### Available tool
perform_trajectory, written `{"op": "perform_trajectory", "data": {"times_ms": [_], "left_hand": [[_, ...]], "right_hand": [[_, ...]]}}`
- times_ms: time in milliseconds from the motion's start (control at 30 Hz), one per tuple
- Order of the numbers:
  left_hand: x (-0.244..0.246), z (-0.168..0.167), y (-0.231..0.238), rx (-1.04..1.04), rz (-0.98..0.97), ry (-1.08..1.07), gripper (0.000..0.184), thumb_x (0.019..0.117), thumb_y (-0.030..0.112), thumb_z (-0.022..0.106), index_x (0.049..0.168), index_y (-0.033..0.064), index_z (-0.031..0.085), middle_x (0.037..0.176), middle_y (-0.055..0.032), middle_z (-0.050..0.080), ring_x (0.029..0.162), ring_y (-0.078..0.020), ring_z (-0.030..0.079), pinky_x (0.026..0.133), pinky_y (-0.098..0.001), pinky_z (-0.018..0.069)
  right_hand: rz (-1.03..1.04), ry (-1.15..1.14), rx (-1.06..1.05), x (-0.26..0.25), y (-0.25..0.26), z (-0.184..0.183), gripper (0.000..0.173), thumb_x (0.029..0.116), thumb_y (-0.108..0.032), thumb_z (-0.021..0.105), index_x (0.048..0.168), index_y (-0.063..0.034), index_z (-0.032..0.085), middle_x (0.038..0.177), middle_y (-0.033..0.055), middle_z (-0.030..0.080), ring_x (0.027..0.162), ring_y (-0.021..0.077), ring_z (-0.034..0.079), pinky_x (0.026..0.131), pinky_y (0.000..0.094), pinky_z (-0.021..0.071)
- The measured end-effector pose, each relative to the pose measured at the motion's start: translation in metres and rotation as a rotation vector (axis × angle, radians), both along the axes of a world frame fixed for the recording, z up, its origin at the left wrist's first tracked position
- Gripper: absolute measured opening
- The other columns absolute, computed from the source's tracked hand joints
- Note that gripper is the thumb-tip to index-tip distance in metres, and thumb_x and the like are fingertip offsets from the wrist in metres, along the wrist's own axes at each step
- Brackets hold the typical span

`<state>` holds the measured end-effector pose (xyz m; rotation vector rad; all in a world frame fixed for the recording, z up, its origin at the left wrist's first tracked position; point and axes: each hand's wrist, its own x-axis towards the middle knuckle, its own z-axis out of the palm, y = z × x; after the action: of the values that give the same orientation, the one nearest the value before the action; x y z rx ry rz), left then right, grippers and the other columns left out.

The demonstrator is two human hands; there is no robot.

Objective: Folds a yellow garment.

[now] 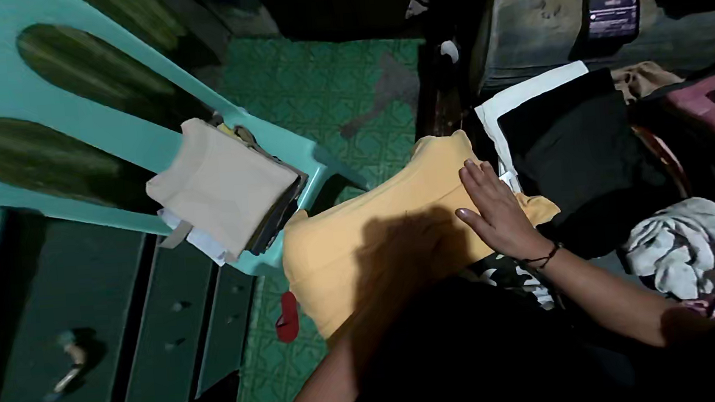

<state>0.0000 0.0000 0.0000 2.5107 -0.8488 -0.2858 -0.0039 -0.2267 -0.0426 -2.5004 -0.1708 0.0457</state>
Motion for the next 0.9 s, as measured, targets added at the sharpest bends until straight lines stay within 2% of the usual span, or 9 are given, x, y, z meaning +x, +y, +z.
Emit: {"op": "perform_trajectory", "data": {"times_ms": [133, 200, 367, 500, 567, 700, 767, 833, 900], "left_hand": [[0.042, 0.000, 0.031, 0.031, 0.159, -0.114, 0.024, 0.0991, 0.031, 0.063, 0.105, 0.0124, 0.076, 0.115, -0.0084, 0.070, 0.114, -0.0288, 0.063, 0.094, -0.0539, 0.0485], [0.069, 0.001, 0.052, 0.010, 0.211, -0.088, 0.030, 0.1016, 0.037, 0.060, 0.110, 0.0126, 0.075, 0.119, -0.0083, 0.069, 0.116, -0.0288, 0.062, 0.096, -0.0549, 0.0493], [0.129, -0.011, 0.088, 0.307, 0.278, 0.379, 0.064, 0.1048, 0.060, 0.038, 0.146, 0.0143, 0.056, 0.146, -0.0185, 0.055, 0.138, -0.0413, 0.049, 0.110, -0.0699, 0.0362], [0.155, -0.016, 0.099, 0.401, 0.287, 0.660, 0.082, 0.1033, 0.069, 0.022, 0.141, 0.0064, 0.060, 0.142, -0.0216, 0.059, 0.137, -0.0397, 0.051, 0.114, -0.0656, 0.0327], [0.165, -0.022, 0.104, 0.418, 0.330, 0.717, 0.088, 0.1028, 0.070, 0.017, 0.138, 0.0013, 0.061, 0.138, -0.0255, 0.060, 0.133, -0.0399, 0.054, 0.113, -0.0624, 0.0356], [0.160, -0.033, 0.099, 0.391, 0.453, 0.694, 0.081, 0.1076, 0.060, 0.024, 0.131, -0.0081, 0.062, 0.131, -0.0308, 0.062, 0.128, -0.0429, 0.058, 0.111, -0.0597, 0.0379], [0.167, -0.025, 0.090, 0.451, 0.434, 0.794, 0.073, 0.1094, 0.054, 0.029, 0.137, -0.0073, 0.057, 0.139, -0.0294, 0.057, 0.135, -0.0418, 0.052, 0.116, -0.0580, 0.0324], [0.172, -0.030, 0.090, 0.425, 0.376, 0.794, 0.068, 0.1102, 0.051, 0.031, 0.137, -0.0057, 0.058, 0.138, -0.0287, 0.058, 0.134, -0.0415, 0.053, 0.115, -0.0584, 0.0342], [0.167, -0.001, 0.077, 0.441, 0.398, 0.826, 0.060, 0.1118, 0.044, 0.032, 0.139, -0.0043, 0.056, 0.143, -0.0262, 0.055, 0.138, -0.0394, 0.049, 0.116, -0.0566, 0.0322]], "right_hand": [[-0.066, 0.061, 0.064, 0.030, -0.015, 0.005, 0.078, 0.1049, -0.062, 0.031, 0.163, -0.0100, 0.029, 0.170, 0.0105, 0.022, 0.158, 0.0295, 0.017, 0.126, 0.0574, 0.0171], [-0.078, 0.051, 0.102, 0.057, -0.016, 0.014, 0.075, 0.1057, -0.060, 0.032, 0.161, -0.0093, 0.034, 0.168, 0.0136, 0.028, 0.156, 0.0321, 0.022, 0.126, 0.0555, 0.0208], [-0.176, 0.320, 0.192, 0.149, -0.002, 0.017, 0.072, 0.1046, -0.060, 0.041, 0.154, -0.0082, 0.046, 0.152, 0.0185, 0.051, 0.142, 0.0355, 0.047, 0.118, 0.0596, 0.0349], [-0.212, 0.657, 0.053, 0.196, 0.005, 0.017, 0.080, 0.1026, -0.067, 0.039, 0.128, 0.0046, 0.065, 0.135, 0.0296, 0.060, 0.131, 0.0448, 0.054, 0.107, 0.0667, 0.0387], [-0.231, 0.764, 0.005, 0.207, 0.006, 0.023, 0.082, 0.1008, -0.068, 0.043, 0.129, 0.0065, 0.064, 0.138, 0.0298, 0.057, 0.134, 0.0433, 0.051, 0.110, 0.0650, 0.0365], [-0.132, 0.863, -0.058, 0.218, 0.007, 0.018, 0.072, 0.1035, -0.059, 0.048, 0.136, 0.0043, 0.060, 0.143, 0.0272, 0.055, 0.138, 0.0403, 0.048, 0.114, 0.0623, 0.0330], [-0.055, 0.879, -0.111, 0.220, 0.008, 0.021, 0.063, 0.1051, -0.053, 0.049, 0.132, 0.0031, 0.063, 0.139, 0.0253, 0.058, 0.134, 0.0389, 0.052, 0.111, 0.0617, 0.0353], [-0.063, 0.861, -0.140, 0.220, 0.008, 0.022, 0.061, 0.1025, -0.052, 0.055, 0.128, 0.0030, 0.065, 0.135, 0.0246, 0.061, 0.130, 0.0383, 0.055, 0.109, 0.0617, 0.0380], [-0.175, 0.813, -0.077, 0.219, 0.008, 0.021, 0.061, 0.0961, -0.046, 0.068, 0.126, 0.0072, 0.063, 0.131, 0.0275, 0.061, 0.127, 0.0401, 0.056, 0.107, 0.0622, 0.0397]]}}
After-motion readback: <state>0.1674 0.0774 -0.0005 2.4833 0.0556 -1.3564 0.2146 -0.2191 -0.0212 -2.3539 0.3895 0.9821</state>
